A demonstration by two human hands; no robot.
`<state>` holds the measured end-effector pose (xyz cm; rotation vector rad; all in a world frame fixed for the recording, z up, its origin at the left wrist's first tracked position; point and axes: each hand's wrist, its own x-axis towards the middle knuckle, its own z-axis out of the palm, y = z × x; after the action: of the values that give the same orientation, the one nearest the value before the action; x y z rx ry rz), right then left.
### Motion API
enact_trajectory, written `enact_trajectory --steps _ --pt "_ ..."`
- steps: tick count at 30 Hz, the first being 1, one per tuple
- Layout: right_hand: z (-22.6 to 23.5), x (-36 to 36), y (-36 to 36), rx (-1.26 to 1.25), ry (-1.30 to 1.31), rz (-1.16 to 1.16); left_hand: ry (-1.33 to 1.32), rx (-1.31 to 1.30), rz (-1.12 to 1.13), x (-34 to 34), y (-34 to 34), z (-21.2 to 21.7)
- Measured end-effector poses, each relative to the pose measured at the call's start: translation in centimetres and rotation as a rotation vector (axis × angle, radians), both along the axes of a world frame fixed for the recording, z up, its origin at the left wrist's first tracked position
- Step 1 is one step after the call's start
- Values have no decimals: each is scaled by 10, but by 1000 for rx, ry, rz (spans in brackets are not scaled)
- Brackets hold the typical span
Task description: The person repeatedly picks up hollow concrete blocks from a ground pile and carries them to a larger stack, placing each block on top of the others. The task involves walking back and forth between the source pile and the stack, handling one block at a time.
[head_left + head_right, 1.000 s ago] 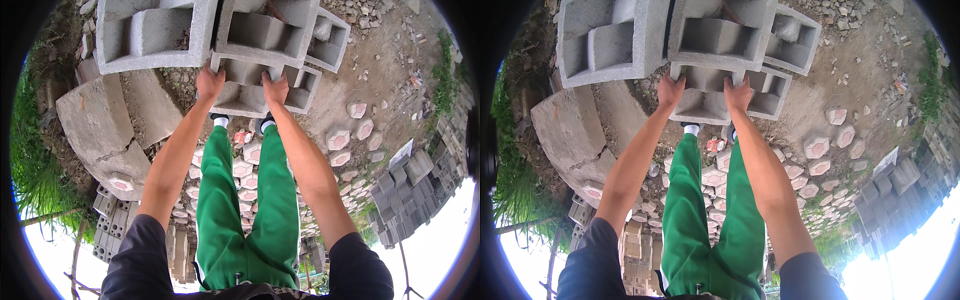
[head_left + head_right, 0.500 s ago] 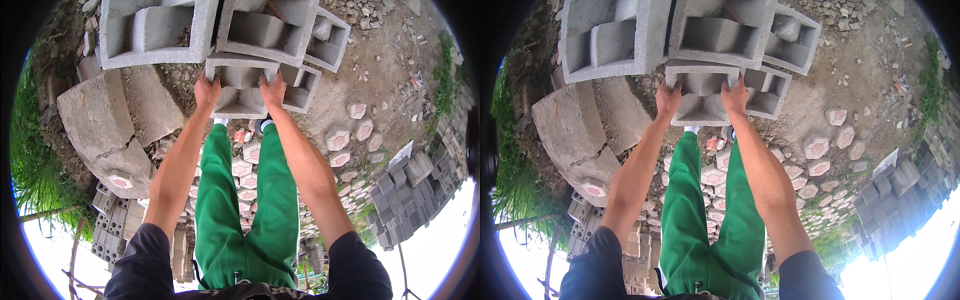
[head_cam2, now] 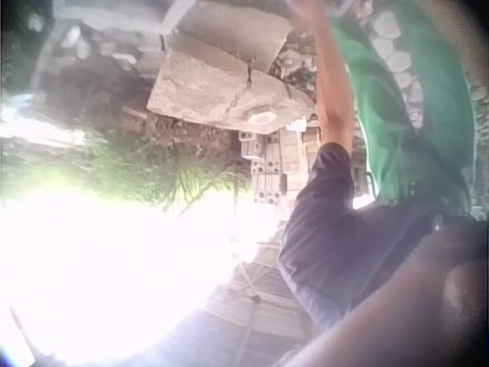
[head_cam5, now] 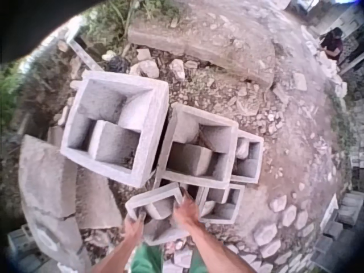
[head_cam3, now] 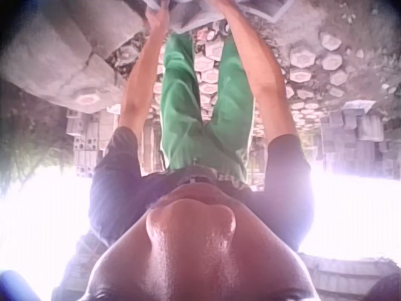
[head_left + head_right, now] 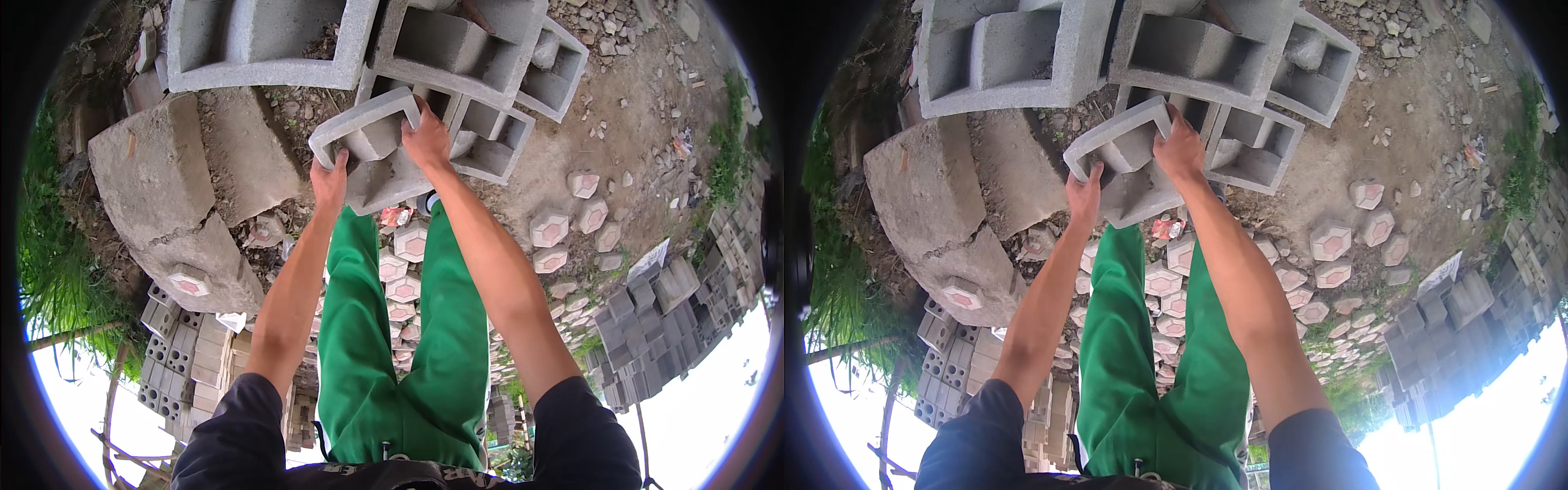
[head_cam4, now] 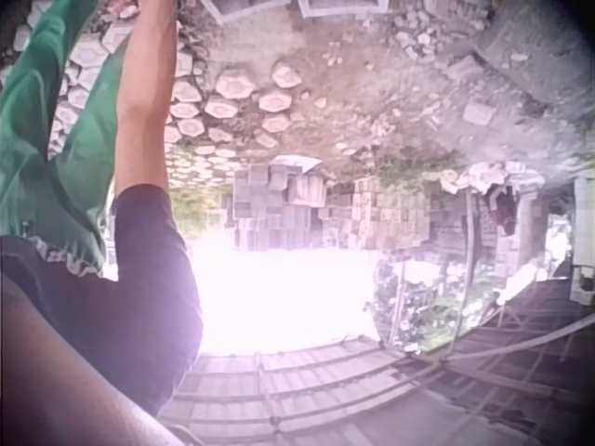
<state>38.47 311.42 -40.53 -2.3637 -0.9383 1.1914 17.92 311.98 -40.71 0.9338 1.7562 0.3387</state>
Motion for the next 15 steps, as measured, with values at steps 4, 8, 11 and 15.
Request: enact_trajectory --steps 4,8,11,15 --pt "-9 3 -9 131 62 15 -324 -85 263 -15 1 -8" --pt "-14 22 -24 82 386 -166 -609 -374 520 -23 31 -18" --pt "-50 25 -40 -35 458 -358 -585 -545 624 -23 48 -32" --pt "-78 30 -35 -161 597 -437 -686 -646 596 -22 57 -42"
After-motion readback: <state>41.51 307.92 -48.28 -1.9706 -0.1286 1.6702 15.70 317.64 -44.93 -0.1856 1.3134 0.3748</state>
